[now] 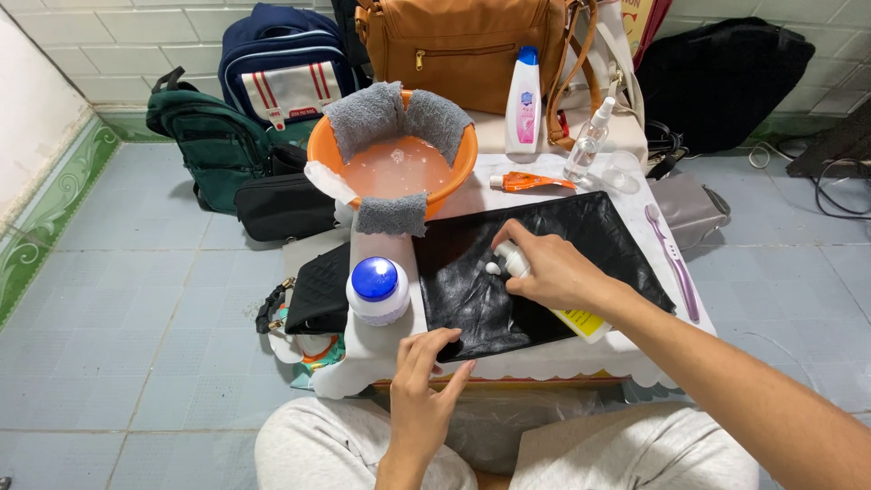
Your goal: The person is cleaning and conditioning a piece of black leather using a cloth, a brush, and various cleaning products.
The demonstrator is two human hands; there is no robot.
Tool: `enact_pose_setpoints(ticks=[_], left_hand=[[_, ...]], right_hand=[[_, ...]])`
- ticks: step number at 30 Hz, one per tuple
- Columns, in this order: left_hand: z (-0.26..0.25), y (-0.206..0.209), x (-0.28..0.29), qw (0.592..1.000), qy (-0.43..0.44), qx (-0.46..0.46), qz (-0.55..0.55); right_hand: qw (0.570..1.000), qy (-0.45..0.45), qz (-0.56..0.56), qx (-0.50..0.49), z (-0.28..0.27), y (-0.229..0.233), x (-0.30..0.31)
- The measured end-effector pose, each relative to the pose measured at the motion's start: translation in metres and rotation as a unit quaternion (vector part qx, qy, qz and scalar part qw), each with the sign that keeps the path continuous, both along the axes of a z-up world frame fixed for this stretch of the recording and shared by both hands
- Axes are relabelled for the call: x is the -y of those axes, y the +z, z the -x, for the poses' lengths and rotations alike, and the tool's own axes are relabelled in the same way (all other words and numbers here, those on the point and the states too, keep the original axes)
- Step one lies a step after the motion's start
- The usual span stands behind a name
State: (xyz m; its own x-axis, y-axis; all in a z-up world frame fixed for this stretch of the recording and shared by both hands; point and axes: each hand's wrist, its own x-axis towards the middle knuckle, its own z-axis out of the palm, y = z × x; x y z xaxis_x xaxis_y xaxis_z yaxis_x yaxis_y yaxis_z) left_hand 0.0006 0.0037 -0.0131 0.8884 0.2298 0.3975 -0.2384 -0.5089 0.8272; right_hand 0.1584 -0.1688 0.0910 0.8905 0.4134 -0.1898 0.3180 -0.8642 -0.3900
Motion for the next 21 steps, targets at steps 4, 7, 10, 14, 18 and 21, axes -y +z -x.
enact_pose_setpoints(ticks=[4, 7, 10, 14, 18, 21], left_hand=[[0.000, -0.001, 0.000, 1.000, 0.002, -0.004, 0.001], [0.000, -0.004, 0.000, 1.000, 0.004, 0.003, 0.002], [0.000, -0.006, 0.000, 1.000, 0.004, 0.005, 0.012], [0.000, -0.005, -0.001, 1.000, -0.006, -0.004, 0.020], [-0.003, -0.014, 0.001, 0.999, 0.000, 0.002, 0.034], [-0.005, -0.023, 0.002, 0.999, 0.010, 0.004, 0.039]], right_hand=[[0.999, -0.042, -0.023, -0.019, 0.000, 0.011, 0.001], [0.988, -0.073, -0.134, -0.033, 0.001, 0.026, 0.007], [0.987, -0.106, -0.119, -0.019, 0.000, 0.034, 0.009], [0.975, -0.091, -0.201, -0.025, -0.021, 0.048, 0.017], [0.936, -0.016, -0.337, 0.097, -0.060, 0.058, 0.013], [0.911, 0.034, -0.350, 0.217, -0.100, 0.053, -0.001]])
